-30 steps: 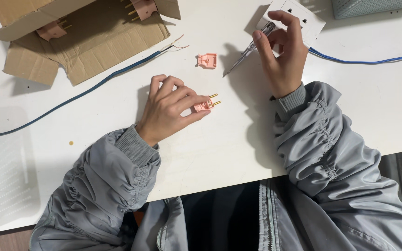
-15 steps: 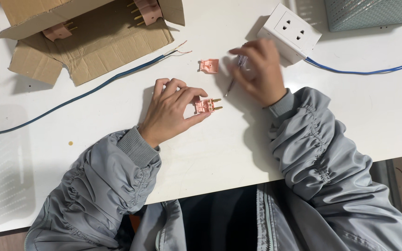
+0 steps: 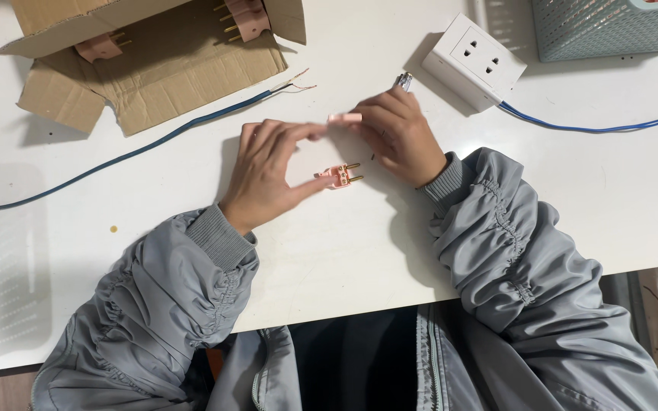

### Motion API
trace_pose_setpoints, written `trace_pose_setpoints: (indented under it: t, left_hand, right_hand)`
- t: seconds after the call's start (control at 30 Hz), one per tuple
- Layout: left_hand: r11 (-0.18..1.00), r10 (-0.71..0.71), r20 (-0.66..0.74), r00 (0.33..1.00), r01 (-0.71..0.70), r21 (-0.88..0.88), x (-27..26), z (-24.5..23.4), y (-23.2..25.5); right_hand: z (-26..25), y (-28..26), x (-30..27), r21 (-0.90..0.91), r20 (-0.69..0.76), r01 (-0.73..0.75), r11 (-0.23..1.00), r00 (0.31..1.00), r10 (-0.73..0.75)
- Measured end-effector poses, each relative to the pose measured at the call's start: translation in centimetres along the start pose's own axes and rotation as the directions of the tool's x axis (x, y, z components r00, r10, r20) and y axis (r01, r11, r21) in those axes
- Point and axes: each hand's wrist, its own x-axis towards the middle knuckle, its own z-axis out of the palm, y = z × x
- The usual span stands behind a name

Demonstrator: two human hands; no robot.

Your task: The person assembles a two-prong electrical plug by inserting wires into the terminals and tightening them with a screwdriver. They then attach the plug's outer casing and place the finished plug into a cardboard box.

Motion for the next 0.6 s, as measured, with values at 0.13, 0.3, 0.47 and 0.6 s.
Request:
trace_pose_setpoints:
  t: [0.13,0.3,0.47,0.6]
  left_hand:
    - [0.996,0.091,-0.116,0.989,-0.087,0.034,0.2,0.2,0.1]
    - [0.989,0.136,-0.158,0.978,-0.126,0.071,-0.2,0.3,-0.3]
    - [0.997,0.056,-0.154,0.987,-0.047,0.057,-0.4,0.3,0.5]
    - [0.998,-0.028,-0.048,0.998,0.031,0.054,-1.6,0.2,1.3]
  right_hand:
    - [-1.0,-1.9,-0.6,0.273,0.086,-0.059,0.96,0.996,0.037]
    - [-1.3,-3.0,-1.1,0.267,0.116,-0.093,0.959,0.991,0.064]
    - [-1.3,-2.3,-1.7,0.138,0.088,0.013,0.99,0.996,-0.025]
    - [-0.9,-2.1,-2.7,0.095,0.097,0.101,0.99,0.989,-0.11]
